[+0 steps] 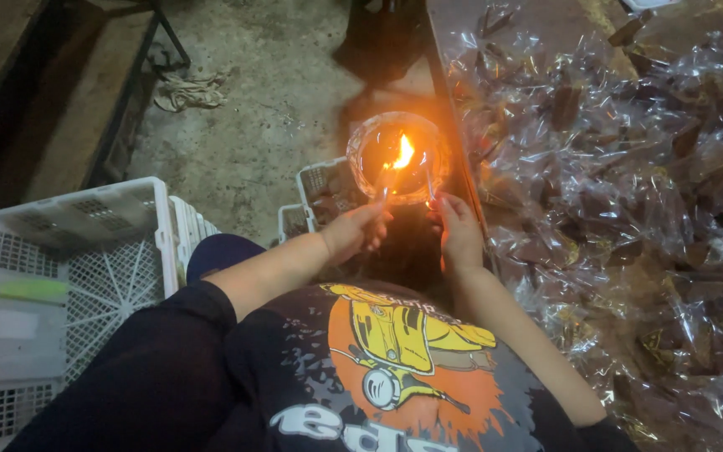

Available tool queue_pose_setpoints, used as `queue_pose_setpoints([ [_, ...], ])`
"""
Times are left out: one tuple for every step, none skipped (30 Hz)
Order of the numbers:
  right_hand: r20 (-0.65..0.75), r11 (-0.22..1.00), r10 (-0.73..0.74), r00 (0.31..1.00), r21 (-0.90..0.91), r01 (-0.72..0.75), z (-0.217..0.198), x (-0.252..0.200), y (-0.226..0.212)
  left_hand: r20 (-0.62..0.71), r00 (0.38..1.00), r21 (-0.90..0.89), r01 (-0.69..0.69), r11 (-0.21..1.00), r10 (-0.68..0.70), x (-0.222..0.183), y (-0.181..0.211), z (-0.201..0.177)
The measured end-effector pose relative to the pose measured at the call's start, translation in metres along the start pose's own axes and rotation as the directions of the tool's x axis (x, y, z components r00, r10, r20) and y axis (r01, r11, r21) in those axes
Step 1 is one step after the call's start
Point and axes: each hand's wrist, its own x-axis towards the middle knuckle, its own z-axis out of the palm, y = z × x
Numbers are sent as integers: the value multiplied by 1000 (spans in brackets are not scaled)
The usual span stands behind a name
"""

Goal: Sealing plastic bags containing food products by melting the plastic edges over an open flame.

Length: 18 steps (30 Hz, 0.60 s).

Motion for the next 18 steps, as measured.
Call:
queue_pose_setpoints([
  [16,1000,3,1000,-1,-3,-1,2,2,-19,1000,-13,-11,1000,10,-6,8,6],
  [33,1000,7,999,-2,-7,-2,4,5,-38,999,-25,-22,999,21,-11,17,11],
  [33,1000,7,999,-3,-7,-3,5,5,-39,999,-27,-22,999,21,-4,10,7],
  [34,1000,3,999,-4,-3,-3,5,5,-39,999,-18,-3,1000,2,4,4,2],
  [34,1000,-2,999,-4,2,-4,6,5,-39,999,-9,16,1000,-16,13,-2,-3],
  [34,1000,-2,999,-5,2,-3,6,7,-39,999,-10,16,1000,-16,16,-6,-5],
  [37,1000,-13,999,-13,14,-3,7,8,-30,999,15,25,1000,-25,19,-9,-6],
  [40,999,-24,999,-21,25,-3,7,9,-21,999,41,34,999,-33,23,-12,-8],
  [40,999,-26,999,-22,26,-1,4,5,-21,999,41,33,999,-32,13,-6,-3],
  [76,1000,22,997,-16,-21,1,1,2,-20,1000,68,18,998,-17,3,1,2],
  [112,998,70,991,-13,-69,3,-3,-2,-21,1000,95,5,995,-3,-7,7,7],
  [112,998,70,991,-13,-69,6,-12,-10,-21,1000,94,4,996,-2,2,-6,2],
  [205,991,131,970,8,-136,9,-20,-20,25,998,224,-68,972,64,12,-18,-3],
  [298,979,187,936,23,-203,12,-29,-29,79,989,346,-143,927,123,22,-30,-8],
  [295,979,186,937,25,-202,17,-40,-45,82,989,348,-143,927,122,5,-18,2],
  [247,953,230,941,139,-269,22,-51,-60,134,984,438,-168,883,121,-12,-6,11],
  [204,911,277,939,253,-324,27,-61,-76,184,976,521,-198,830,117,-30,5,20],
  [203,912,276,940,254,-323,31,-70,-88,186,975,521,-199,830,117,-26,-1,17],
])
